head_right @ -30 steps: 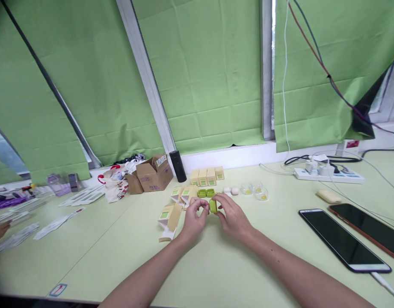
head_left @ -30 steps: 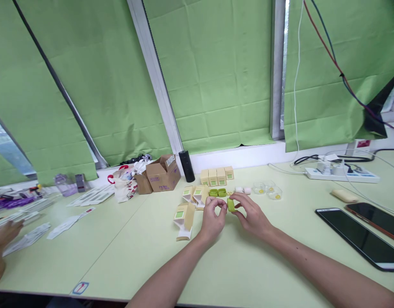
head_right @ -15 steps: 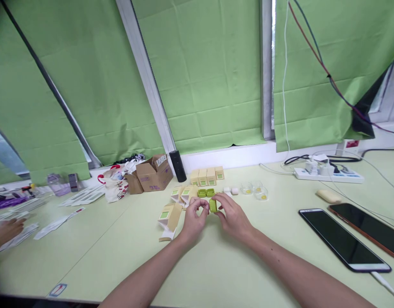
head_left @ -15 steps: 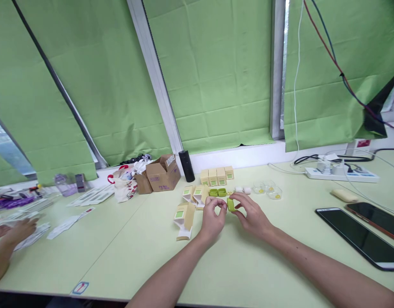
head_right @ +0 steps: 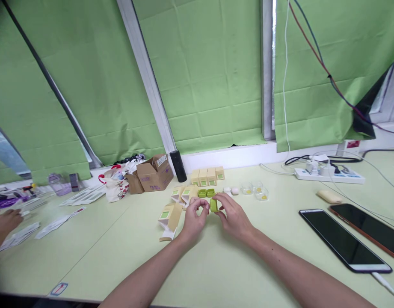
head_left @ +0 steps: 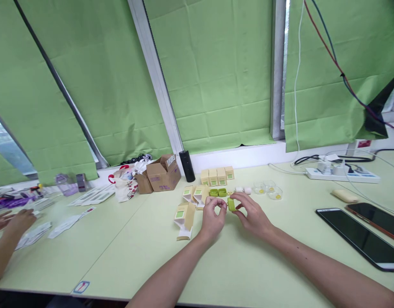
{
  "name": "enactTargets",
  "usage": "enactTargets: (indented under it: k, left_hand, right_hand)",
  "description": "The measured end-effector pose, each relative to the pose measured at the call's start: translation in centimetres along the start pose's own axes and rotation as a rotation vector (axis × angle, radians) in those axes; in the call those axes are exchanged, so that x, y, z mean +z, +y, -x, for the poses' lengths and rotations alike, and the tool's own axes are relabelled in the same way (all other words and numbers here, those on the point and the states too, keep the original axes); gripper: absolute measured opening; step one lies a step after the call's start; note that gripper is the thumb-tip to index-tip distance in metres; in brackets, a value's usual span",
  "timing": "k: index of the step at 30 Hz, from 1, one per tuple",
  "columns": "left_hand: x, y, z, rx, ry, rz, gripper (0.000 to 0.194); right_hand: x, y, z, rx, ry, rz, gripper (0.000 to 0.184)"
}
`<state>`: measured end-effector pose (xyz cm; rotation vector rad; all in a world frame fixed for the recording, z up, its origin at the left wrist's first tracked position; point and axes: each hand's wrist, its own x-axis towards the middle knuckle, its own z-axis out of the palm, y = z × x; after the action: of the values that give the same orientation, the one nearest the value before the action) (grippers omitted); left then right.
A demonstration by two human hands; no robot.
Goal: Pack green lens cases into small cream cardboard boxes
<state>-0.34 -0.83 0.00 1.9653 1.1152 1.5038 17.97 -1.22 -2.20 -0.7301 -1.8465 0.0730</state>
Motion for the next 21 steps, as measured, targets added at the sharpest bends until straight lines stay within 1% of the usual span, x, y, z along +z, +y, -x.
enactTargets:
  k: [21]
  left_hand:
    - [-0.13, 0.02, -0.03, -0.008, 0.003, -0.009, 0.016]
  right_hand:
    - [-0.20, 0.01, -0.04, 0.005, -0.010, 0.009, 0.048]
